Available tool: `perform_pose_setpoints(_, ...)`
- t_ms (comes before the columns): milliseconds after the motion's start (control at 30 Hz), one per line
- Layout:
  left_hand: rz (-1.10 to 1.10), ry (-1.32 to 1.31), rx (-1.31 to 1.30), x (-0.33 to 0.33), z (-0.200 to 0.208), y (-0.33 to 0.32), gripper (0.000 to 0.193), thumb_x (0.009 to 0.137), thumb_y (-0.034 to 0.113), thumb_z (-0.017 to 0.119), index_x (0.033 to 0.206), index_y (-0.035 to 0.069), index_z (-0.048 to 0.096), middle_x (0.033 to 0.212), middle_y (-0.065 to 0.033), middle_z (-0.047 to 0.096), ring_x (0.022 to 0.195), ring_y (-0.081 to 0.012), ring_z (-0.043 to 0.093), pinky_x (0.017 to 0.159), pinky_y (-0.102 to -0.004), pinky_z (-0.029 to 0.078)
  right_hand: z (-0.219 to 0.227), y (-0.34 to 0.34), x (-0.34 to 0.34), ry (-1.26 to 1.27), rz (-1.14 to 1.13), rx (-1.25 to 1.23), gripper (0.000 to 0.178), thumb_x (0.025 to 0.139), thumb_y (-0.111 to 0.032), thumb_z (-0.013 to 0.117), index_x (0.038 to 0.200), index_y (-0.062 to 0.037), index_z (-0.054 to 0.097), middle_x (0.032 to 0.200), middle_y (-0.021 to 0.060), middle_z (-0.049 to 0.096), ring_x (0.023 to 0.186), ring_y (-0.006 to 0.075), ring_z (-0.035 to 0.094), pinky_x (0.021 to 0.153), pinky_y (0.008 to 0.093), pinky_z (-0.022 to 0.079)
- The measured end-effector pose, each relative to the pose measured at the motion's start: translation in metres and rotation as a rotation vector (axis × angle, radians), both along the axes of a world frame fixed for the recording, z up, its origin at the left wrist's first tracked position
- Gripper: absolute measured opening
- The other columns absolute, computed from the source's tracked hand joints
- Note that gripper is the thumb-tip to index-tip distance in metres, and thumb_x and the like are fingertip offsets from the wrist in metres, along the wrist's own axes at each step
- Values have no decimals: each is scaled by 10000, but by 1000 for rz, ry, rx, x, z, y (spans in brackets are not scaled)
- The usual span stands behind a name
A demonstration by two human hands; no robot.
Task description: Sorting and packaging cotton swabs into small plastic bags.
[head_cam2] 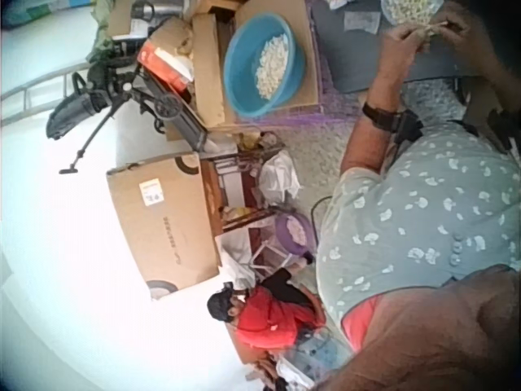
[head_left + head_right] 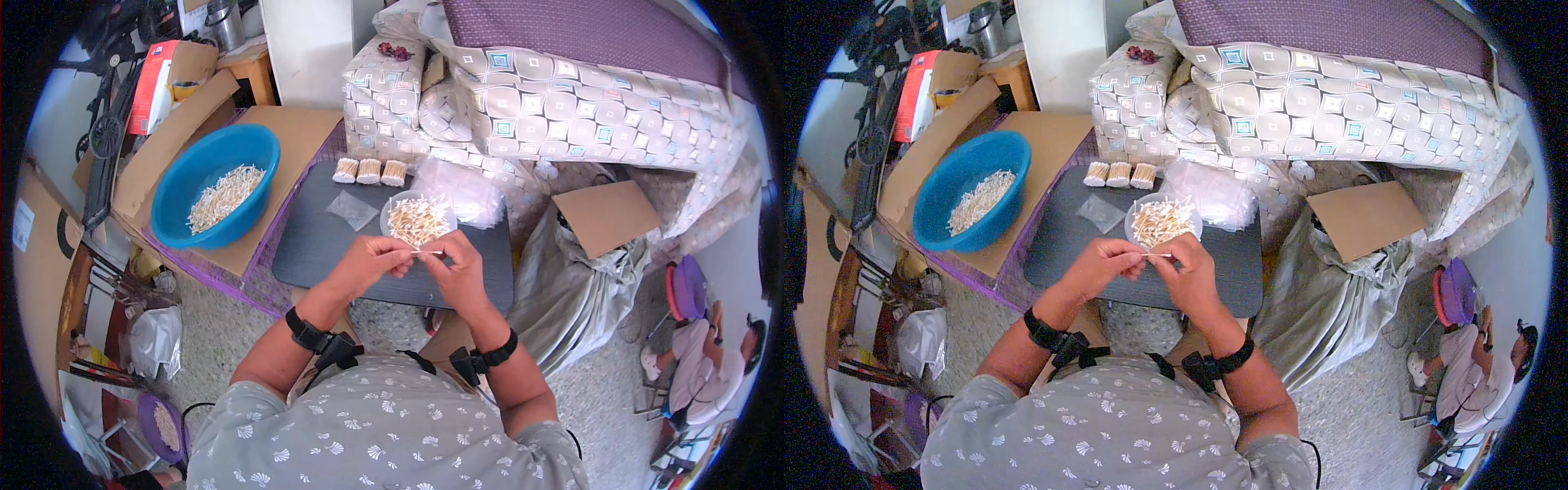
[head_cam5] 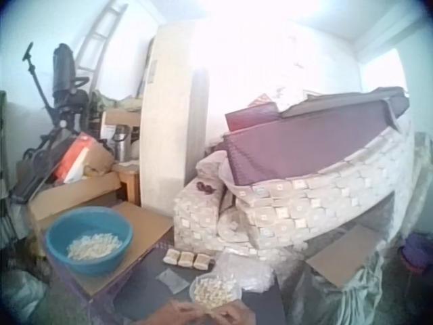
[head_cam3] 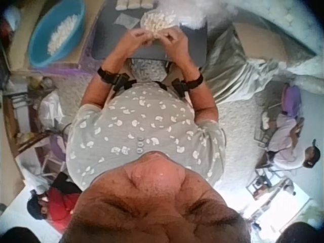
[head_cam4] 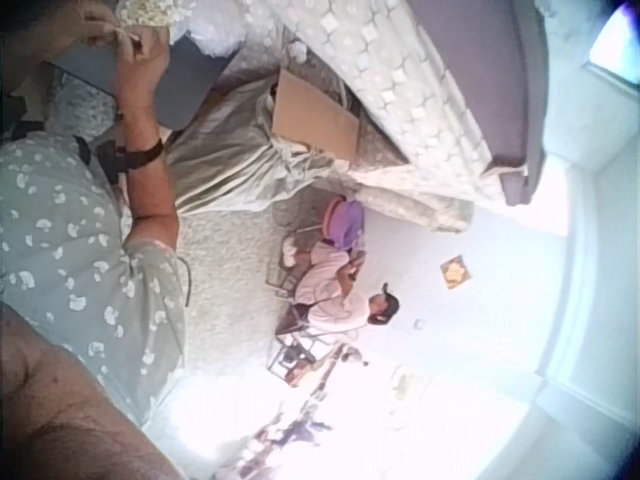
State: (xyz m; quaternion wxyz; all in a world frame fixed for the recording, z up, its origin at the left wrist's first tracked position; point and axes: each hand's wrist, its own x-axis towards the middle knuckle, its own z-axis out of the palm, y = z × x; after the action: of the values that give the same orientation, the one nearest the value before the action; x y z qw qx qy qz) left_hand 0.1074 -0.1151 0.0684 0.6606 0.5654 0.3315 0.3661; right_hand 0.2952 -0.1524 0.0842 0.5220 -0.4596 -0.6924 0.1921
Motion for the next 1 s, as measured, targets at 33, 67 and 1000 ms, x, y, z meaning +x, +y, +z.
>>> perform_pose_setpoints(33, 6, -7, -5, -1, -6, 2, 156, 909, 126, 597, 976, 5, 669, 845, -30, 647, 741, -106, 585, 687, -250, 490, 0, 1, 0, -13, 31, -10, 82, 767, -45, 712, 817, -32, 648, 775, 43, 592, 706, 129, 573, 616, 271, 472)
perform_pose_setpoints(67, -46, -10, 3, -1, -10, 3, 158, 911, 130, 597, 973, 5, 670, 843, -31, 650, 736, -105, 590, 679, -253, 497, -1, 0, 1, -23, 61, -17, 84, 764, -43, 713, 816, -29, 648, 789, 47, 600, 708, 131, 575, 614, 276, 474)
perform_pose_setpoints(1000, -4, -30, -249, -12, -55, 28, 146, 945, 174, 508, 1021, 83, 593, 760, 36, 535, 575, -55, 421, 532, -196, 359, -52, 27, 15, 126, -10, -295, 181, 849, -47, 614, 1027, -24, 636, 924, 86, 618, 758, 149, 613, 671, 277, 495)
